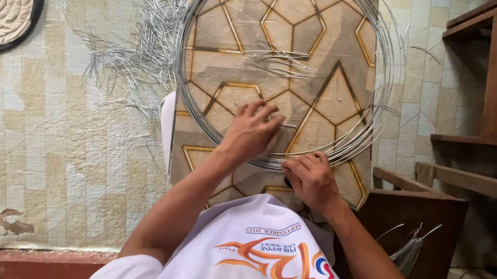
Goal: Securing a circular wire frame by wrapping and twisting small wire ties around the structure.
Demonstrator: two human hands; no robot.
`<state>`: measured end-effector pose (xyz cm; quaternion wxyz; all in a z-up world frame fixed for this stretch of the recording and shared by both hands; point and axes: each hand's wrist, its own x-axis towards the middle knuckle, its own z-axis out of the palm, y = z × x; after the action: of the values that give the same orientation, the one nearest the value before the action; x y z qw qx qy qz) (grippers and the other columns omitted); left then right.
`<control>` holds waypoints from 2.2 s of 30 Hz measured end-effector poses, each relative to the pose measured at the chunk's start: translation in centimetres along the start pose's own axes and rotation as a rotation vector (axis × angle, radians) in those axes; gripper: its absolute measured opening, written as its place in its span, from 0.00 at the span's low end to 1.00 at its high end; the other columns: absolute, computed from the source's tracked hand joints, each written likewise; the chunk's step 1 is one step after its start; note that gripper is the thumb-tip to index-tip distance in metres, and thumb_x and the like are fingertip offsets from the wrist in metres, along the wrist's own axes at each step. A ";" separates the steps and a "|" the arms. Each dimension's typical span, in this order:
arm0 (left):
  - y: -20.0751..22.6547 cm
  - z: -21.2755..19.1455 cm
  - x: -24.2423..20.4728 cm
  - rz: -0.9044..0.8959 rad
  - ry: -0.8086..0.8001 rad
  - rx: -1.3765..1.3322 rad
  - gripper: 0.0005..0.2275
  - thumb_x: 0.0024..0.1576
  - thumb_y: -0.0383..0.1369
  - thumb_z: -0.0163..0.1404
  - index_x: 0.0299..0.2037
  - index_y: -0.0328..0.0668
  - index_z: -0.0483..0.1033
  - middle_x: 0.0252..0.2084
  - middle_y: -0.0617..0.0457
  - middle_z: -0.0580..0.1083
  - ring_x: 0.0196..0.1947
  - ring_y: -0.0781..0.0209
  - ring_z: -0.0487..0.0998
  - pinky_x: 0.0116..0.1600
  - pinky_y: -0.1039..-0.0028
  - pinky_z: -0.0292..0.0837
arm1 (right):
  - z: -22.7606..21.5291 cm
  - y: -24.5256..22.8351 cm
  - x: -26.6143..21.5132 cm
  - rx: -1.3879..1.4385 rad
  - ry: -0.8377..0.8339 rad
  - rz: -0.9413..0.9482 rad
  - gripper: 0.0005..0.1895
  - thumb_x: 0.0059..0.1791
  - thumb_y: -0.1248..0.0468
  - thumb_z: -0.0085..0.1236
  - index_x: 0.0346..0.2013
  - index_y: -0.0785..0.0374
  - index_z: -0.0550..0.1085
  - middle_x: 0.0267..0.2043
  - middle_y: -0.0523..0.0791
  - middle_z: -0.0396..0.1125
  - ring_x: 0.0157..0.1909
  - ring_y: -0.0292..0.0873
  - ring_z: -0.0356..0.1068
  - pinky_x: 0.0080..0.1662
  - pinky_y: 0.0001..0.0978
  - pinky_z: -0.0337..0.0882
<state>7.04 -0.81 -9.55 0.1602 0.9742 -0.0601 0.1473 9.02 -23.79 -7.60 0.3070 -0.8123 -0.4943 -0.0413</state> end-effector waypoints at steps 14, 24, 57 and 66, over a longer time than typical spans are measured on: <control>3.0 -6.9 -1.9 -0.136 -0.236 -0.732 0.11 0.61 0.39 0.53 0.46 0.43 0.73 0.30 0.47 0.74 0.35 0.38 0.80 0.41 0.53 0.74 | -0.3 -0.8 -0.3 0.139 0.175 0.140 0.07 0.47 0.60 0.67 0.37 0.55 0.78 0.37 0.42 0.72 0.39 0.47 0.74 0.46 0.41 0.73; 3.1 -7.7 -4.1 -0.188 -0.207 -0.893 0.05 0.59 0.30 0.54 0.42 0.40 0.77 0.31 0.43 0.75 0.33 0.36 0.79 0.39 0.54 0.74 | -3.4 -1.0 2.8 0.099 0.089 -0.027 0.14 0.53 0.51 0.58 0.42 0.57 0.76 0.33 0.44 0.71 0.36 0.47 0.76 0.49 0.42 0.74; -4.0 -10.2 -8.0 -0.690 -0.013 -0.854 0.07 0.64 0.32 0.51 0.38 0.39 0.81 0.22 0.47 0.74 0.25 0.58 0.72 0.36 0.64 0.71 | 2.8 2.5 2.8 -0.075 -0.293 -0.118 0.19 0.49 0.45 0.58 0.23 0.52 0.69 0.22 0.42 0.65 0.29 0.46 0.72 0.33 0.38 0.71; -10.1 -11.1 -9.2 -0.917 0.283 -1.006 0.11 0.67 0.36 0.52 0.34 0.42 0.79 0.22 0.55 0.69 0.20 0.71 0.62 0.25 0.81 0.58 | 10.9 -4.0 6.8 0.033 -0.316 0.165 0.20 0.51 0.44 0.54 0.24 0.54 0.70 0.22 0.43 0.67 0.28 0.46 0.76 0.33 0.38 0.74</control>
<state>-3.04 13.01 -5.32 0.6445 0.6801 0.3180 0.1447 6.64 -11.31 -12.04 0.2412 -0.8414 -0.4684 0.1201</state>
